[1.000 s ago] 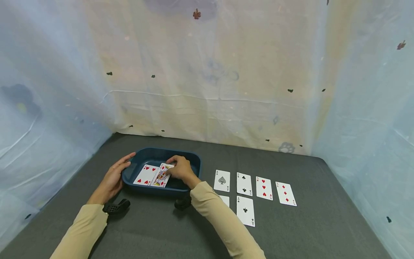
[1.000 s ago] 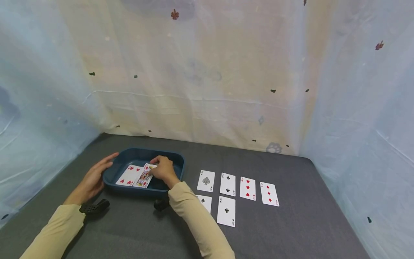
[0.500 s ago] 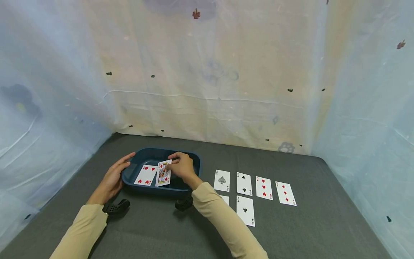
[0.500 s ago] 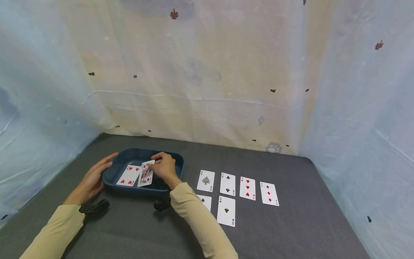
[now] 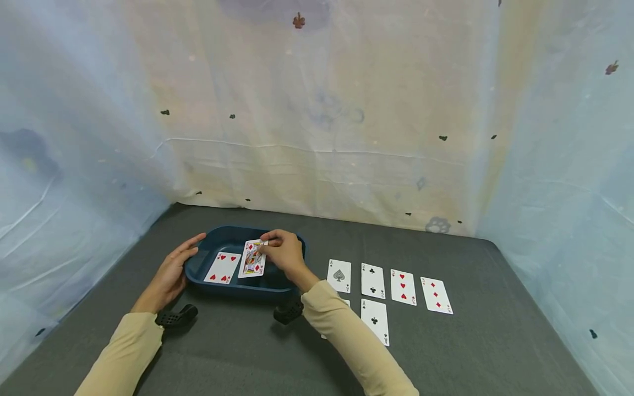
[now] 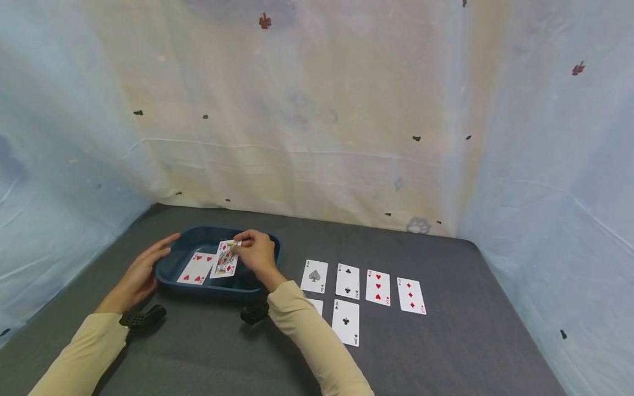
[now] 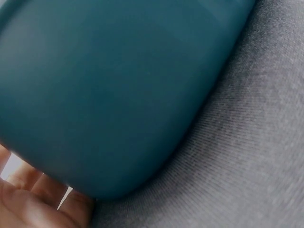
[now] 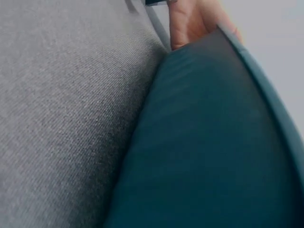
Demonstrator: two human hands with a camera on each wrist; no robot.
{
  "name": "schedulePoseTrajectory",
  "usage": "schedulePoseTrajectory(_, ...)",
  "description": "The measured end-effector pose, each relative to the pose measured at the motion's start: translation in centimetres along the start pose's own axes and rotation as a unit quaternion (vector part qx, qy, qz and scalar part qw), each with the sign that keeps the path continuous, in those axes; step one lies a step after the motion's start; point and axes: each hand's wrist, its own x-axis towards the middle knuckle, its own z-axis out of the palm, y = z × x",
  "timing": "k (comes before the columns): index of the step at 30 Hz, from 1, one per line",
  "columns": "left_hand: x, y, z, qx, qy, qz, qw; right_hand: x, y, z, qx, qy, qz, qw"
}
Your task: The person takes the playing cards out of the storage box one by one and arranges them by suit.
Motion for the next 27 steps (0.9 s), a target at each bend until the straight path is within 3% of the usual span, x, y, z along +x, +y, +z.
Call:
schedulePoseTrajectory(7,0.1,0.0,-0.1,0.005,0.005,-0.004,1.0,-0.6,-0.4,-1.2,0.021,-0.007,-0.012,1.0)
schedulePoseTrajectory(17,-0.1,0.0,-0.1,0.007,0.003,-0.004,1.0,-1.9,-1.6,-3.3,0.061,-0.019,0.014,0.998)
schedulePoseTrajectory(27,0.1,0.0,-0.2,-0.003,-0.004,0.003,1.0,-3.8,-2.2,-6.4,0.08,-0.039,-0.004,0.996)
